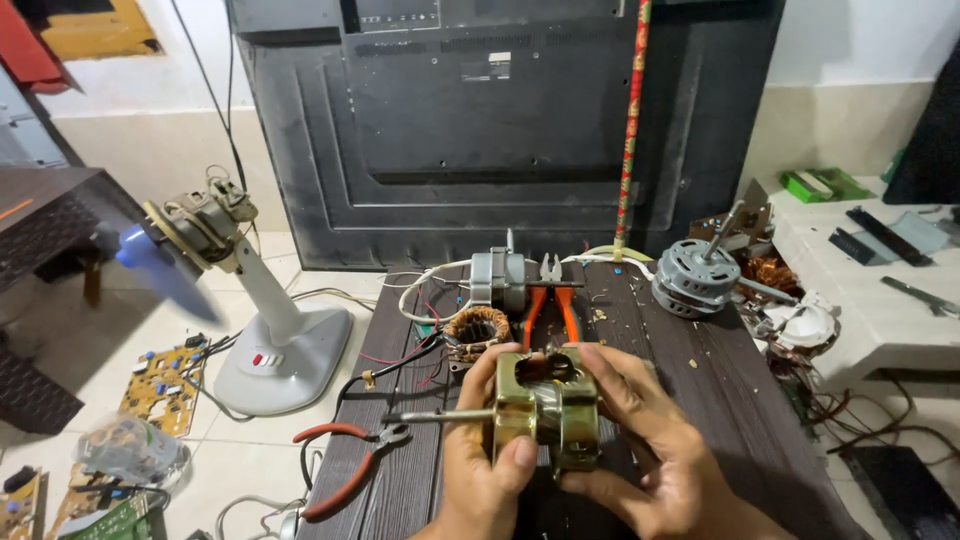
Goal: The person disassembles a small electric motor by hand, separating the rotor from the stator and removing the end caps. They handle the copper windings and internal components on a cluttered workbench.
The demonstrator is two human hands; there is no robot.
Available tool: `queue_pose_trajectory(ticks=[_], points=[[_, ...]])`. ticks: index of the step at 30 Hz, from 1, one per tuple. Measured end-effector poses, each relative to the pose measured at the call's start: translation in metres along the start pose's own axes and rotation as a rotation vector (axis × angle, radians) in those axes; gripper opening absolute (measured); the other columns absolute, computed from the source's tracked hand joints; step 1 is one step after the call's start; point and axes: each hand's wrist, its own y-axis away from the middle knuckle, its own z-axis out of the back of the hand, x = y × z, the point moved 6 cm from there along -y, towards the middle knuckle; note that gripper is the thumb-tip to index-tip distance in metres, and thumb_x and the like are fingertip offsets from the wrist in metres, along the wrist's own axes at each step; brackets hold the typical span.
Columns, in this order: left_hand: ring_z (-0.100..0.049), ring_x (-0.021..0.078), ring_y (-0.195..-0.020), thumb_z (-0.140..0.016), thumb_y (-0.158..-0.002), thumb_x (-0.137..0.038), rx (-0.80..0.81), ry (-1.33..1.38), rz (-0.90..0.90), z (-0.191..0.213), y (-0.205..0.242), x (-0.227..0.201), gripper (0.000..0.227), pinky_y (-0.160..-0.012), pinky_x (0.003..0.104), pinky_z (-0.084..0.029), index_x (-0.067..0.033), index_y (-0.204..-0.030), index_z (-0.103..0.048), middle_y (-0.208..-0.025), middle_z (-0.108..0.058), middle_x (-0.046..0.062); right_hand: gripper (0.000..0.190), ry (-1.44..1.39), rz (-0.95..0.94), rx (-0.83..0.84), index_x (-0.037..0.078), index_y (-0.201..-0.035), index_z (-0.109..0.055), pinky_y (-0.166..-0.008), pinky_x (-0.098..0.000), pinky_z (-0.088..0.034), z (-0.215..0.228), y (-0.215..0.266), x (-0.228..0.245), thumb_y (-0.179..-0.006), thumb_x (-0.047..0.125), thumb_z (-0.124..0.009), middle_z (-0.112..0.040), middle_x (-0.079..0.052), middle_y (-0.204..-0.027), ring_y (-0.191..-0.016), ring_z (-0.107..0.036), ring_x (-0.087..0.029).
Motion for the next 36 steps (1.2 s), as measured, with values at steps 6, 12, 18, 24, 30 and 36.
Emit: queue_pose_trajectory(ticks=[6, 12, 18, 24, 30, 36], points=[[-0.064, 0.0298, -0.117, -0.082, -0.088, -0.057, 0.03, 0.076, -0.018, -0.004, 0.001, 0.0, 0.082, -0.1, 0.045, -0.055, -0.0074, -0.141, -0.045, -0.129, -0.061, 0.017, 0.091, -0.001, 0.021, 0.04, 0.003, -0.154, -0.038, -0.119, -0.0426, -0.042, 0.0, -0.004, 0.002, -0.082, 0.036, -0.082, -0.053, -0.022, -0.15, -0.141, -0.055, -0.035], [-0.059, 0.0244, -0.123, -0.084, -0.084, -0.059, 0.046, 0.067, 0.067, -0.002, -0.001, 0.005, 0.089, -0.104, 0.04, -0.05, -0.0095, -0.144, -0.042, -0.133, -0.058, 0.015, 0.092, 0.014, -0.003, 0.0, 0.005, -0.152, -0.043, -0.121, -0.0434, -0.04, 0.0, -0.004, -0.002, -0.075, 0.026, -0.088, -0.056, -0.019, -0.15, -0.142, -0.054, -0.033], [-0.061, 0.0237, -0.113, -0.085, -0.084, -0.051, 0.059, 0.113, 0.079, -0.003, 0.0, 0.006, 0.087, -0.097, 0.038, -0.053, -0.0095, -0.145, -0.038, -0.126, -0.057, 0.013, 0.09, -0.001, -0.035, -0.002, 0.006, -0.151, -0.045, -0.119, -0.0419, -0.041, -0.001, -0.003, -0.005, -0.075, 0.024, -0.089, -0.057, -0.018, -0.147, -0.14, -0.056, -0.031], [-0.062, 0.0235, -0.112, -0.087, -0.082, -0.051, 0.034, 0.115, 0.063, -0.004, -0.001, 0.003, 0.09, -0.095, 0.037, -0.054, -0.0076, -0.145, -0.04, -0.125, -0.059, 0.015, 0.089, -0.167, -0.158, 0.012, 0.006, -0.151, -0.047, -0.116, -0.0355, -0.045, -0.001, -0.005, -0.01, -0.073, 0.016, -0.09, -0.054, -0.016, -0.148, -0.137, -0.059, -0.026], [-0.064, 0.027, -0.113, -0.096, -0.073, -0.06, 0.015, 0.123, 0.04, -0.001, -0.003, 0.007, 0.103, -0.097, 0.042, -0.056, -0.0065, -0.143, -0.042, -0.125, -0.061, 0.017, 0.093, -0.032, -0.103, 0.022, 0.006, -0.151, -0.047, -0.115, -0.0382, -0.043, 0.0, -0.005, -0.012, -0.072, 0.025, -0.092, -0.057, -0.015, -0.146, -0.135, -0.06, -0.027], [-0.065, 0.0246, -0.111, -0.089, -0.078, -0.058, -0.008, 0.091, 0.064, 0.001, -0.003, 0.008, 0.095, -0.093, 0.038, -0.056, -0.0075, -0.143, -0.043, -0.127, -0.061, 0.017, 0.093, 0.027, -0.029, 0.012, 0.008, -0.152, -0.046, -0.118, -0.0415, -0.041, 0.0, -0.006, -0.008, -0.073, 0.025, -0.092, -0.057, -0.018, -0.15, -0.139, -0.056, -0.03]])
